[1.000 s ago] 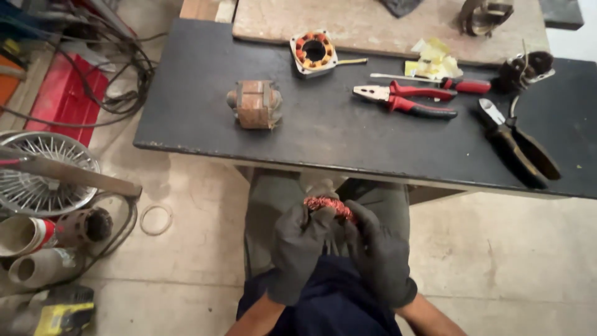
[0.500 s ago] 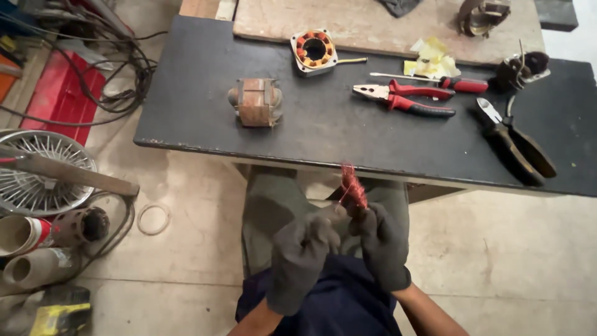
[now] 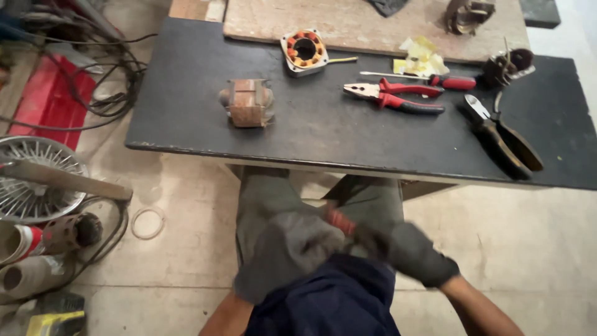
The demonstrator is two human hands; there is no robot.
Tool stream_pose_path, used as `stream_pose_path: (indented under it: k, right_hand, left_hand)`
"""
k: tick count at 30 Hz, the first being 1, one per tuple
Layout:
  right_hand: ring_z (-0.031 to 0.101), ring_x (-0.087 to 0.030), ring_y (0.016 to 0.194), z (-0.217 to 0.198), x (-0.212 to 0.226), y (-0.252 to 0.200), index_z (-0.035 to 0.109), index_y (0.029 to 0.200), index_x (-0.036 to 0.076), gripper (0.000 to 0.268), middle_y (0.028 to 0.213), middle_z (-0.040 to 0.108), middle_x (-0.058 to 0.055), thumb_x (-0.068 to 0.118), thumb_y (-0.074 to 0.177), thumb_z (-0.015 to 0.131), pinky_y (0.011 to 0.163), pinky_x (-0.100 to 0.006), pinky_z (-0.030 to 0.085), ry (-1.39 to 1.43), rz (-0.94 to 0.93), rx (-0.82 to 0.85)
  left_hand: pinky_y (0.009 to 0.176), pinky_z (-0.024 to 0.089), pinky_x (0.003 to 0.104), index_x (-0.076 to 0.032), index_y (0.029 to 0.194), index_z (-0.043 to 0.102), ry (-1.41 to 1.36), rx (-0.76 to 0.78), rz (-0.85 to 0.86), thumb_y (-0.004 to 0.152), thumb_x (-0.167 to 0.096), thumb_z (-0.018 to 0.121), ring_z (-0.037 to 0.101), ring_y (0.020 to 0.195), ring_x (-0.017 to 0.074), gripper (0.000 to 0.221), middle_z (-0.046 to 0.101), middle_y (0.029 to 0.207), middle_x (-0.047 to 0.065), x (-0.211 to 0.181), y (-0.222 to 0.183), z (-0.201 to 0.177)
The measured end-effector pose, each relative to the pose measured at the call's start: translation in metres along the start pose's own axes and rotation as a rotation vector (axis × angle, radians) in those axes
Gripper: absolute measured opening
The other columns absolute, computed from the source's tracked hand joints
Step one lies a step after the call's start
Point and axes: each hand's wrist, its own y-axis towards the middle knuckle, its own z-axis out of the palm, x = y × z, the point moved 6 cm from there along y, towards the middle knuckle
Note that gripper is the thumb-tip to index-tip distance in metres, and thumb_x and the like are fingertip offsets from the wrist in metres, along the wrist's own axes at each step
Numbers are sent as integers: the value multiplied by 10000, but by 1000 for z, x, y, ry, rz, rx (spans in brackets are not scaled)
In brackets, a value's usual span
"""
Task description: Disassembling an electric motor stator to salvage copper windings using pliers and a screwdriver
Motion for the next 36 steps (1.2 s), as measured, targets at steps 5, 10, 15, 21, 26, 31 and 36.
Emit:
stream_pose_path:
  k: [5,10,15,21,26,31,36]
  right_hand:
    - [502,-131,471,-59,5,-25,637,716,49,554,603,560,-44,381,1074,374,408,-258,397,859,-40,-379]
    - [561,-309,500,-19,46,-22,690,1121,167,226,711,645,-78,270,1018,516,457,-438,384,307,-456,240]
    - [725,-365,725,-26,-33,-29,753,1043,334,243,781,773,-74,479,925,597,609,-511,494,-57,370,-224]
    - [564,-174,451,-62,65,-47,692,804,59,576,709,698,-66,471,1088,408,452,-327,486,928,-553,77]
    - [707,-318,613,1,-61,-46,761,931,315,259,705,769,-30,510,868,603,574,-514,452,-108,293,-107]
    - [596,-188,498,-105,58,-37,740,820,51,457,601,621,-31,319,1066,464,511,-324,489,719,-190,-173]
    - [668,-299,529,-34,41,-43,766,981,199,145,763,750,-29,189,941,627,466,-392,466,230,-446,197]
  left_hand:
    - [632,517,322,-228,820,722,-224,134,-18,761,-55,561,679,687,182,243,759,805,-25,20,-16,28]
    - [956,323,412,-232,810,716,80,15,-47,888,-188,607,646,703,166,142,729,761,-99,25,-7,24]
    - [653,455,379,-214,818,695,-92,114,86,978,-237,602,681,674,212,186,733,773,-8,-4,-5,14]
    - [741,506,307,-251,825,724,-191,179,64,945,-182,561,709,758,138,214,765,834,-69,32,-23,50]
    - [564,500,266,-291,932,725,-158,167,127,999,-301,607,749,681,89,136,776,827,-104,11,-24,27]
    - [786,529,304,-194,979,739,-362,310,82,973,-185,608,741,863,154,132,785,1007,-30,38,-26,56]
    - [624,510,394,-257,952,741,76,40,35,1015,-322,569,693,751,230,194,768,882,-77,4,-10,18]
